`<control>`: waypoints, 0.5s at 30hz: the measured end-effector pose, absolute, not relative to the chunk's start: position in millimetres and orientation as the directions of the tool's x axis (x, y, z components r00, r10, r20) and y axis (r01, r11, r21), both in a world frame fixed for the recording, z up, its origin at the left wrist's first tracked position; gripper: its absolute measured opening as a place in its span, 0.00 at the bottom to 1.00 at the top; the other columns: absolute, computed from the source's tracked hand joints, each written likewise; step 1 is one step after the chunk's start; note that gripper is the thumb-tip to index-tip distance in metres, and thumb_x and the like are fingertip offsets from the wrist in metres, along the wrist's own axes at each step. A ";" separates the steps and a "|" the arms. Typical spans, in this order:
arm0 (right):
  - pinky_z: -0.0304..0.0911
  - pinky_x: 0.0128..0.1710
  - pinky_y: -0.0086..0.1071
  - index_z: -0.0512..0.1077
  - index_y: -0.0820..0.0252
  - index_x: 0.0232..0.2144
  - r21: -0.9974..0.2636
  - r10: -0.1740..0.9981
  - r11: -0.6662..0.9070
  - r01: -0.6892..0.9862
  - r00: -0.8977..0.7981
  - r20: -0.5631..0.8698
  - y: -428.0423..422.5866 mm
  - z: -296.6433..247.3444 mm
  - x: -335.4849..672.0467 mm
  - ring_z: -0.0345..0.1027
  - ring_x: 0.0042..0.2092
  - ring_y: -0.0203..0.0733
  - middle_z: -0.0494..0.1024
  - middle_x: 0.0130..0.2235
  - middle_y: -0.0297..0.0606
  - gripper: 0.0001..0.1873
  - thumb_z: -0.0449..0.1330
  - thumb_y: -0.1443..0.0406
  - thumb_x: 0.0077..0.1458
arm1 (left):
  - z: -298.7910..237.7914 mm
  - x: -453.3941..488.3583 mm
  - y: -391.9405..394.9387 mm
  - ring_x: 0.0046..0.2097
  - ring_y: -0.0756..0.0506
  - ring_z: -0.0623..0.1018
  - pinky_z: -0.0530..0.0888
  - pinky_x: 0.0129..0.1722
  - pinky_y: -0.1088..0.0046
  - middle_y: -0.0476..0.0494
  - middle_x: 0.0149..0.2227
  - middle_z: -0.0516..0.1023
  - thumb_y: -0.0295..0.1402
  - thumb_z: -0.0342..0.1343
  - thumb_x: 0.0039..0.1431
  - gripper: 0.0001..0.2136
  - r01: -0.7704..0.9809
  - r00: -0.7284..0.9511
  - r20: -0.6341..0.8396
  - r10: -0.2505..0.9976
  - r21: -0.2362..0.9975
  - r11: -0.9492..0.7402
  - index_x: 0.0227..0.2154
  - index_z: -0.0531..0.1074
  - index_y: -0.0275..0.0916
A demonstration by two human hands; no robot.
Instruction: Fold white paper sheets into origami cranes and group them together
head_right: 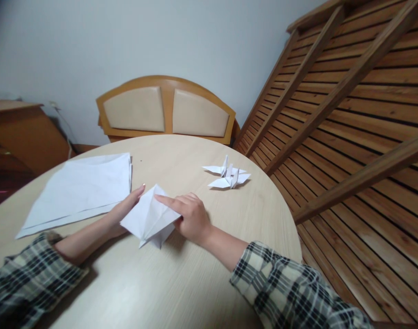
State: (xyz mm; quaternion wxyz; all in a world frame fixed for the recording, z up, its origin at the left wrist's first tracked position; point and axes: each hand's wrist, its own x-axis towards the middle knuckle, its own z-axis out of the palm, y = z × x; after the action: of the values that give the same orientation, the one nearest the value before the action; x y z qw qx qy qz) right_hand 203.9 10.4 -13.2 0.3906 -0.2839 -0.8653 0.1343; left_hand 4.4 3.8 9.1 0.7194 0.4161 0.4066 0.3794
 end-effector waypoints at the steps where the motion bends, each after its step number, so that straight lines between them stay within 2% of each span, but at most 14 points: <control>1: 0.58 0.41 0.38 0.68 0.48 0.58 -0.439 0.589 0.808 0.392 -0.541 0.601 11.4 -12.9 204.6 0.71 0.39 0.42 0.80 0.41 0.38 0.24 0.53 0.67 0.59 | 9.4 1.8 5.3 0.24 0.44 0.76 0.71 0.28 0.71 0.43 0.19 0.77 0.55 0.56 0.53 0.24 -0.209 0.397 -0.295 0.869 0.893 0.398 0.25 0.75 0.35; 3: 0.57 0.41 0.38 0.68 0.48 0.57 -0.411 0.577 0.817 0.405 -0.556 0.598 13.5 -12.6 206.4 0.71 0.39 0.42 0.80 0.41 0.38 0.24 0.53 0.68 0.59 | 8.6 -1.6 7.7 0.26 0.44 0.77 0.71 0.29 0.72 0.42 0.21 0.78 0.53 0.58 0.52 0.22 -0.229 0.416 -0.317 0.852 0.871 0.435 0.26 0.76 0.35; 9: 0.57 0.40 0.37 0.69 0.49 0.57 -0.380 0.573 0.818 0.431 -0.564 0.594 17.9 -11.8 210.3 0.71 0.38 0.41 0.81 0.39 0.37 0.23 0.52 0.68 0.60 | 7.1 -2.4 8.2 0.27 0.48 0.74 0.69 0.28 0.76 0.45 0.27 0.80 0.45 0.66 0.47 0.16 -0.296 0.432 -0.257 0.865 0.865 0.405 0.28 0.77 0.35; 15: 0.60 0.42 0.37 0.69 0.52 0.56 -0.424 0.577 0.817 0.392 -0.544 0.609 18.6 -11.2 209.3 0.72 0.39 0.41 0.80 0.48 0.37 0.23 0.54 0.68 0.58 | 6.0 -4.4 10.0 0.26 0.49 0.73 0.67 0.25 0.76 0.48 0.25 0.78 0.42 0.68 0.44 0.14 -0.255 0.445 -0.295 0.845 0.863 0.436 0.27 0.77 0.36</control>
State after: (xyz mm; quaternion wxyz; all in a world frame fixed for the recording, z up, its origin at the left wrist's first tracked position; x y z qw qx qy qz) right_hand 209.3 18.6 -11.2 0.3881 -0.2783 -0.8704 0.1194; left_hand -4.4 10.0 6.0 0.7568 0.3871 0.3811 0.3635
